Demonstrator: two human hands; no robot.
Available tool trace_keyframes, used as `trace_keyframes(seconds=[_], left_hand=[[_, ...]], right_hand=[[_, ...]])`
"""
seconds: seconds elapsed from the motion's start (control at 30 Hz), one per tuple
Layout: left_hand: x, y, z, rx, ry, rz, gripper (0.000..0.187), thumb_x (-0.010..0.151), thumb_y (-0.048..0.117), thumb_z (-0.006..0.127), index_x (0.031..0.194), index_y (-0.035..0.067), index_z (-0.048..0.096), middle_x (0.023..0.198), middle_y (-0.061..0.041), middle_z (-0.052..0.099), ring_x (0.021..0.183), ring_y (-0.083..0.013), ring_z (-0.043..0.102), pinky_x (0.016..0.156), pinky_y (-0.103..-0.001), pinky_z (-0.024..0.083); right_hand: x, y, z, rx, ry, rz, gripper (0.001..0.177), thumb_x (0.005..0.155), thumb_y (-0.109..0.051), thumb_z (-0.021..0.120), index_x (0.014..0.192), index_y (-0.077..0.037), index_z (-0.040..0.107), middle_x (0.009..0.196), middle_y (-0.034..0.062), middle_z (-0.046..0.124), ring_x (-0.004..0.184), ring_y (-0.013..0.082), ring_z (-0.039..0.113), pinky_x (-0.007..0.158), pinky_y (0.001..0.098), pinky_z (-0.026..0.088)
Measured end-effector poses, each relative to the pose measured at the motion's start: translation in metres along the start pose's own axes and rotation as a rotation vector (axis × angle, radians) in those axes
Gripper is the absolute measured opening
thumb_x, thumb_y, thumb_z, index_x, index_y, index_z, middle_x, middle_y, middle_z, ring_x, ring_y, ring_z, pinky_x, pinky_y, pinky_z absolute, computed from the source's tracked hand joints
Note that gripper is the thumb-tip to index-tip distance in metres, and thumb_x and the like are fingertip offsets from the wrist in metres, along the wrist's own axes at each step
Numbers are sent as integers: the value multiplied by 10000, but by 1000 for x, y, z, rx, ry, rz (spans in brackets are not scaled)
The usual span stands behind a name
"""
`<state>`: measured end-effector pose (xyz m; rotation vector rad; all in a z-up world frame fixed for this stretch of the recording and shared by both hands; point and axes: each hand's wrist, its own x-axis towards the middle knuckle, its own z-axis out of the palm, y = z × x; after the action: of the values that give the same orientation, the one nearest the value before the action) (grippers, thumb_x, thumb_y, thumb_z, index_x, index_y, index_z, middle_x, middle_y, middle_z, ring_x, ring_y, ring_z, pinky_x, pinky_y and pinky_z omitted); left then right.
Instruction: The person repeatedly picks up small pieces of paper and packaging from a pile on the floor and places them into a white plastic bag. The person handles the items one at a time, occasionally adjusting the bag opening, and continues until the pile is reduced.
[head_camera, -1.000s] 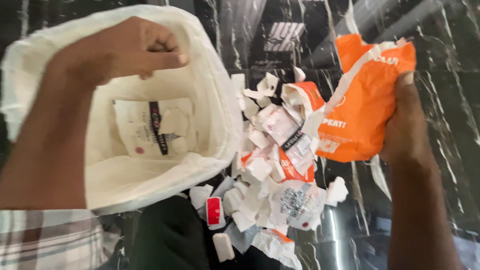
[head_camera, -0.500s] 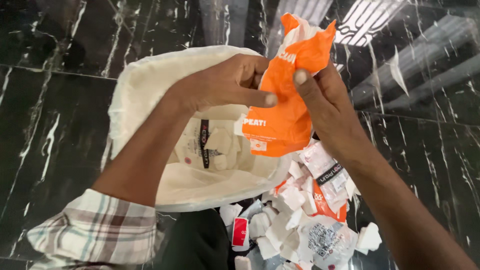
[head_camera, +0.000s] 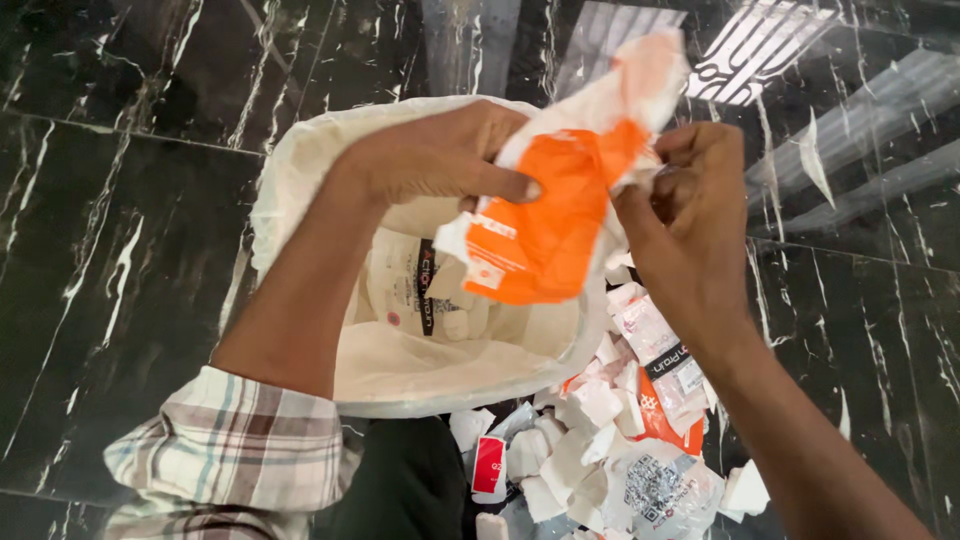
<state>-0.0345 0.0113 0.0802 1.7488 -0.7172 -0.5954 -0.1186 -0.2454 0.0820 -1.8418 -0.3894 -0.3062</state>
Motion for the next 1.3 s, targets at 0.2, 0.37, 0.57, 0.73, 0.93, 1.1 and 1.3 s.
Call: trace_keyframes(seconds=[0.2, 0.37, 0.57, 0.73, 0.93, 1.1, 1.3], left_hand=[[-5, -45, -31, 480, 40, -523, 395, 769, 310, 803, 993, -7, 730, 732, -54, 709, 624, -163, 657, 570, -316, 534], [6, -66, -15, 735, -89, -881, 375, 769, 327, 821, 911, -19, 793, 775, -88, 737, 680, -234, 660, 619, -398, 507], [19, -66, 9, 952, 88, -600, 409, 666, 372, 913, 877, 44, 789, 862, -126, 754, 808, -306, 710, 742, -432, 557], [30, -78, 22, 944, 138, -456, 364, 670, 317, 901, 888, 56, 770, 919, -160, 760, 857, -340, 721, 780, -469, 575], [45, -121, 46, 1067, 151, -468, 290, 752, 205, 828, 988, 59, 746, 1038, -170, 746, 975, -338, 715, 844, -452, 582], [40, -166, 71, 1093, -49, -476, 546, 764, 234, 804, 1232, 11, 634, 1206, -198, 669, 1085, -342, 668, 881, -459, 563], [24, -197, 108, 1012, -334, -668, 641, 807, 347, 756, 1328, 3, 611, 1374, -209, 607, 1195, -354, 639, 975, -460, 533]], right_hand=[[-27, -18, 12, -323, -124, -152, 522, 935, 34, 684, 1391, 14, 431, 1348, 167, 529, 1066, 204, 631, 802, 307, 563], [-39, -16, 31, -499, -344, -232, 510, 864, -56, 705, 1337, -30, 516, 1252, 153, 575, 1123, 309, 610, 907, 437, 485], [-42, -12, 30, -636, -431, -347, 373, 916, -112, 625, 1283, -43, 608, 1156, 119, 656, 1107, 319, 591, 930, 465, 404], [-46, -2, 28, -621, -421, -354, 271, 901, -57, 627, 1168, -44, 675, 1035, 85, 690, 1098, 267, 603, 952, 446, 412], [-48, 0, 28, -596, -383, -374, 249, 858, -43, 640, 1099, -60, 700, 1026, 74, 712, 1091, 263, 598, 942, 432, 398], [-50, 1, 27, -569, -381, -349, 254, 874, -43, 636, 1118, -63, 707, 1025, 71, 713, 1092, 250, 601, 924, 424, 389], [-51, 2, 23, -541, -366, -354, 239, 888, -48, 620, 1118, -52, 686, 1020, 86, 709, 1110, 256, 595, 952, 433, 387]])
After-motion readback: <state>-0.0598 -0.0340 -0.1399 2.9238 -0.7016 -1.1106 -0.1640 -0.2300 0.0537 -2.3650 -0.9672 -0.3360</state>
